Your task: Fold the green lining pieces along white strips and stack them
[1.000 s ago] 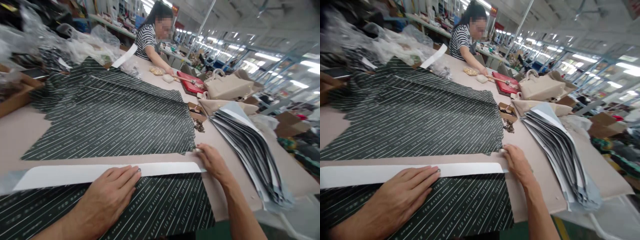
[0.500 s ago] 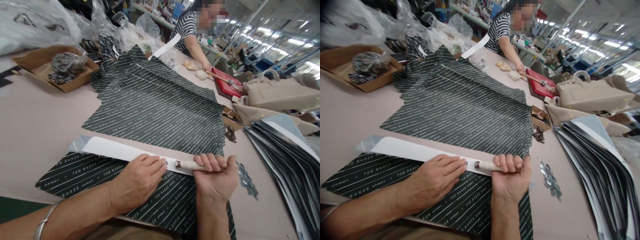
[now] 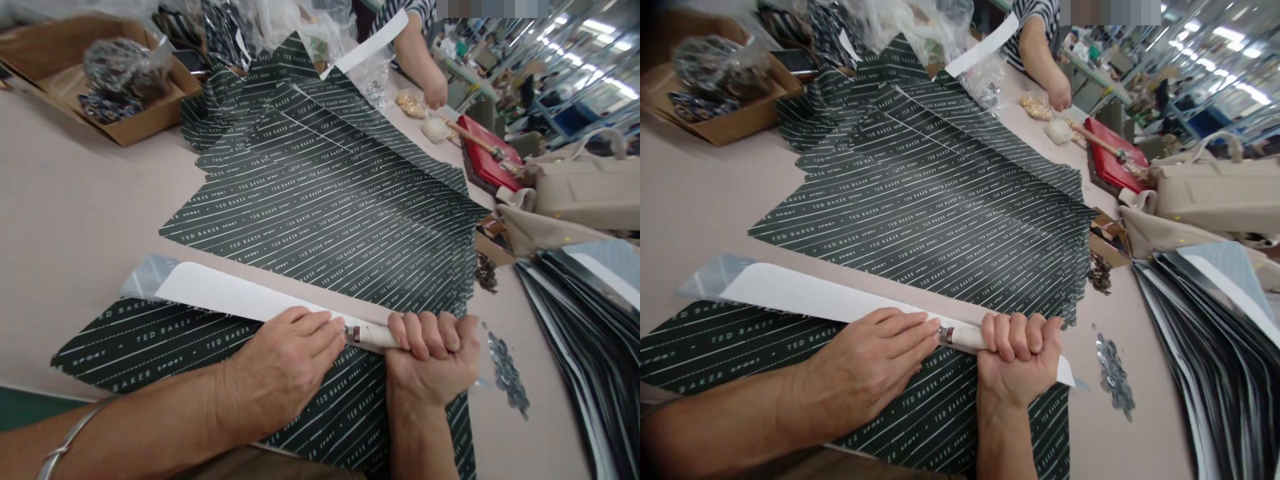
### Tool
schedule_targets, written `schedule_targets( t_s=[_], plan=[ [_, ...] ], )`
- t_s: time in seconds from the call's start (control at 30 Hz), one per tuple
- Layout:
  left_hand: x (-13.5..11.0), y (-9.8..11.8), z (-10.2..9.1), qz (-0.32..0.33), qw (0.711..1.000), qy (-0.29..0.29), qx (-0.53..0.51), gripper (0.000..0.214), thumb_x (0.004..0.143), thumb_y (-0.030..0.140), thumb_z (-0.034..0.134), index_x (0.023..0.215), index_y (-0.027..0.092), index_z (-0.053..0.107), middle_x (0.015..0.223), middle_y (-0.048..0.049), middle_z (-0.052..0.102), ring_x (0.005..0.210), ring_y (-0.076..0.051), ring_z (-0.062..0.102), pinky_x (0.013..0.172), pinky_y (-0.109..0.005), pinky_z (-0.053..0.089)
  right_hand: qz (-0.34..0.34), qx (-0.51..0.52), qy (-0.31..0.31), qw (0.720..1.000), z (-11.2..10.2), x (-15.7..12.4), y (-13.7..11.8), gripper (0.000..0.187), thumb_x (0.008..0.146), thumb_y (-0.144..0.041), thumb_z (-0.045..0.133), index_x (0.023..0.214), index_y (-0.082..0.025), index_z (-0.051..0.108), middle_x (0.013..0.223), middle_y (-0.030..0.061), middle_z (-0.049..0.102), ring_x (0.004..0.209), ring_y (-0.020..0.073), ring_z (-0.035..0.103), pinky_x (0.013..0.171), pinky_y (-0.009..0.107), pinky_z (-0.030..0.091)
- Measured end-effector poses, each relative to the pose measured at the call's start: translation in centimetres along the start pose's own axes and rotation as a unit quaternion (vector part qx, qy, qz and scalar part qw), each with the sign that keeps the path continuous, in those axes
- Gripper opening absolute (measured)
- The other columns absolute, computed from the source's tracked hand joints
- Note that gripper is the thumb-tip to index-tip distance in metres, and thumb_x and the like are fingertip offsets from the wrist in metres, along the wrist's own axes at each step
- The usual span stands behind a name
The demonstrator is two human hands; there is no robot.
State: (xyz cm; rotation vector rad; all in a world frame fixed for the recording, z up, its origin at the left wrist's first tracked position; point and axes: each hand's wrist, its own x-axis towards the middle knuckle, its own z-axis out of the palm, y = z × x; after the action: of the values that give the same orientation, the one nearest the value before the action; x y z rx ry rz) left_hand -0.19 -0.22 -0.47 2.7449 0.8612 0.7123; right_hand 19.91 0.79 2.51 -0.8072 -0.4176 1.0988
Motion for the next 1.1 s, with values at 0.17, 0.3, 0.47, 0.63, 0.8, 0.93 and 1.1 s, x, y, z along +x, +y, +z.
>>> schedule_targets(
  t_s=[0.17, 0.3, 0.47, 0.63, 0.8, 0.93, 1.1],
  plan=[
    [-0.2, 0.1, 0.1, -0.01, 1.0, -0.018, -0.012, 0.036, 0.097, 0.022, 0.051, 0.131, 0.01, 0.057, 0.134, -0.006, 0.063, 0.123, -0.022, 0.055, 0.099, -0.037, 0.047, -0.021, -0.044, -0.067, 0.997, 1.0, -0.2, 0.0, 0.053, 0.098, -0.034, 0.047, 0.055, -0.022, 0.019, 0.043, -0.011, 0.01, 0.031, 0.0067, 0.011, 0.036, 0.021, 0.029],
    [-0.2, 0.2, 0.3, -0.013, 0.999, -0.025, -0.023, 0.036, 0.096, 0.02, 0.049, 0.13, 0.01, 0.057, 0.136, -0.0077, 0.061, 0.125, -0.023, 0.053, 0.101, -0.039, 0.046, -0.051, -0.106, -0.135, 0.984, 2.3, -1.3, 0.1, 0.051, 0.1, -0.038, 0.043, 0.056, -0.021, 0.024, 0.043, -0.0104, 0.015, 0.032, 0.0063, 0.016, 0.039, 0.022, 0.029],
    [0.0, 0.3, 0.1, -0.021, 0.999, -0.015, -0.032, 0.03, 0.097, 0.018, 0.048, 0.124, 0.009, 0.059, 0.134, -0.0095, 0.061, 0.125, -0.023, 0.053, 0.101, -0.038, 0.046, -0.086, -0.244, -0.249, 0.933, 3.3, -3.1, 0.6, 0.043, 0.096, -0.03, 0.053, 0.058, -0.022, 0.035, 0.05, -0.0068, 0.03, 0.042, 0.0094, 0.03, 0.048, 0.028, 0.032],
    [0.3, 0.3, -0.5, -0.013, 0.999, -0.009, -0.051, 0.024, 0.1, 0.017, 0.042, 0.112, 0.011, 0.061, 0.112, -0.0085, 0.067, 0.11, -0.024, 0.06, 0.092, -0.038, 0.051, -0.139, -0.367, -0.304, 0.868, 3.4, -2.8, 1.0, 0.042, 0.098, -0.033, 0.052, 0.059, -0.024, 0.04, 0.052, -0.0053, 0.034, 0.044, 0.0108, 0.035, 0.047, 0.029, 0.031],
    [0.3, 0.1, -0.6, -0.003, 0.999, -0.02, -0.037, 0.022, 0.098, 0.019, 0.046, 0.115, 0.012, 0.059, 0.11, -0.0088, 0.065, 0.105, -0.026, 0.061, 0.084, -0.041, 0.055, -0.098, -0.404, -0.258, 0.872, 5.7, -0.9, 1.3, 0.05, 0.1, -0.039, 0.052, 0.056, -0.024, 0.033, 0.05, -0.0077, 0.028, 0.042, 0.0076, 0.028, 0.041, 0.026, 0.026],
    [0.0, -0.1, -0.2, 0.002, 0.999, -0.033, -0.032, 0.016, 0.096, 0.019, 0.05, 0.107, 0.015, 0.062, 0.103, -0.0057, 0.065, 0.097, -0.025, 0.061, 0.081, -0.042, 0.055, -0.059, -0.431, -0.288, 0.853, 8.6, -0.2, 2.0, 0.053, 0.097, -0.039, 0.056, 0.053, -0.022, 0.03, 0.05, -0.0078, 0.026, 0.044, 0.0059, 0.025, 0.041, 0.024, 0.021],
    [-0.4, 0.0, 0.9, 0.017, 0.999, -0.031, -0.013, 0.021, 0.097, 0.013, 0.046, 0.112, 0.014, 0.061, 0.113, -0.0075, 0.067, 0.109, -0.025, 0.06, 0.092, -0.04, 0.052, -0.072, -0.501, -0.338, 0.794, 10.1, -0.8, 3.2, 0.051, 0.095, -0.03, 0.054, 0.054, -0.022, 0.024, 0.051, -0.0079, 0.022, 0.047, 0.0053, 0.022, 0.042, 0.024, 0.018]
  ],
)
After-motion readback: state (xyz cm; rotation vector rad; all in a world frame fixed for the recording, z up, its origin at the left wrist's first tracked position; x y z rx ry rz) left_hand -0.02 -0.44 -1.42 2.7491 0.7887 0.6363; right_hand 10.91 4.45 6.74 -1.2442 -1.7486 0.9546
